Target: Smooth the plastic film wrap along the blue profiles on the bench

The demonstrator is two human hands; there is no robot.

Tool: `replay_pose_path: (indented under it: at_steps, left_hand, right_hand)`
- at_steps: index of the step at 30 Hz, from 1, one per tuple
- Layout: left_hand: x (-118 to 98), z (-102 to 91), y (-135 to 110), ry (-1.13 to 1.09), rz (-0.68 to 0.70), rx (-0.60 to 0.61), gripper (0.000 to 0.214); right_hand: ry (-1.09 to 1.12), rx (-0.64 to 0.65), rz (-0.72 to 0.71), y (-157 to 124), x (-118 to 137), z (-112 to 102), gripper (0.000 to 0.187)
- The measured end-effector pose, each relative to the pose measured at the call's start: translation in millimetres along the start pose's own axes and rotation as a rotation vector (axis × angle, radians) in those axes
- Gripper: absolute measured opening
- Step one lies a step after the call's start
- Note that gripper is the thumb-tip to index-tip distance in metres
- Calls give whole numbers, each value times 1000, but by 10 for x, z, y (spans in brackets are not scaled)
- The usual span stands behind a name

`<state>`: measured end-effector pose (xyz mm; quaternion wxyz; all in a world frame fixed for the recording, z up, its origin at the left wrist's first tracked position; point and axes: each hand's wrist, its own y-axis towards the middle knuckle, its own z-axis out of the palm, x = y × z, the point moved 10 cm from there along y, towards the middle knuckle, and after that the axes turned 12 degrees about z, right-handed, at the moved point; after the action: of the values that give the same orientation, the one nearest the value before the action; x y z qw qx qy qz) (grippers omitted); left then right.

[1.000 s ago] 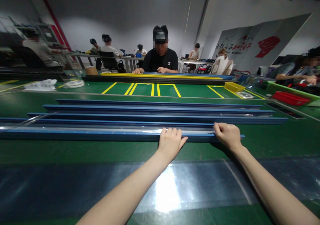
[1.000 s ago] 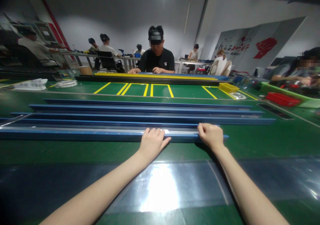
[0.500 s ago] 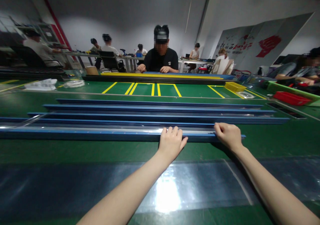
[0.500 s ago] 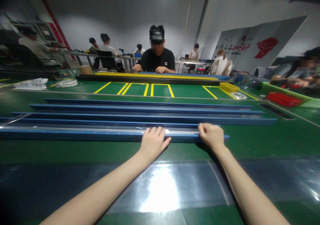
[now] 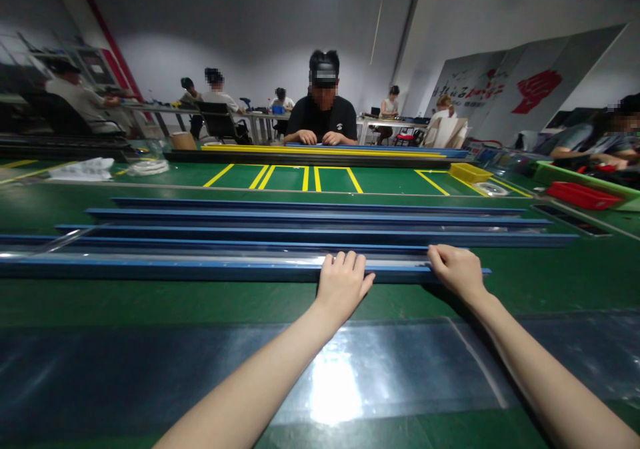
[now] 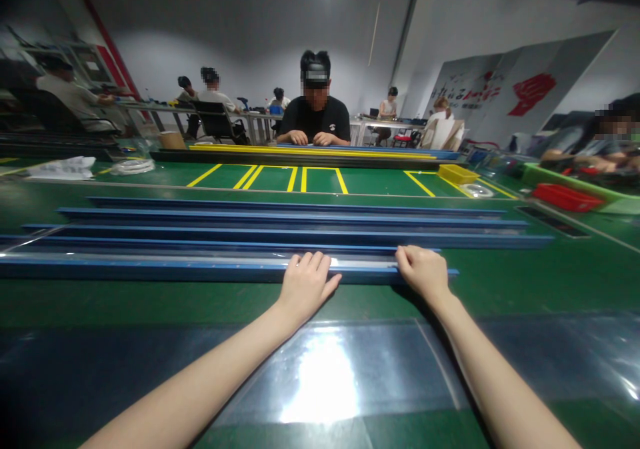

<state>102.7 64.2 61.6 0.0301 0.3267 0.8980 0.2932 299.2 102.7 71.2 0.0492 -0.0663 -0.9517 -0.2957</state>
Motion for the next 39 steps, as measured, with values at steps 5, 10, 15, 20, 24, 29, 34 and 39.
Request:
replay_pose_path:
  at_steps: [5,10,15,20,24,29,34,39]
  left_hand:
    - [-4,-2,0,12,1,6,25]
    - [11,4,1,10,-14,6,26]
    - [34,14,2,-6,-34,6,28]
    - [34,10,1,-10,-31,12,27]
    - [13,5,0,2,-6,18,24]
    - [-10,3,0,4,16,17,23]
    - [-15,12,-4,-4,9,18,22]
    - [-20,28,-7,-10,11,23,21]
  right_hand:
    - [-7,23,9,2,-5,13,43]
    - [-8,33,5,3,-5,25,44]
    - [-11,31,6,3,-7,25,44]
    - [-14,40,13,4,-10,31,45]
    - [-13,34,13,1,-6,27,44]
    - [-15,57,5,-7,8,34,44]
    - [-30,115,-3,-8,10,82,45]
    - [-47,153,12,-3,2,111,46]
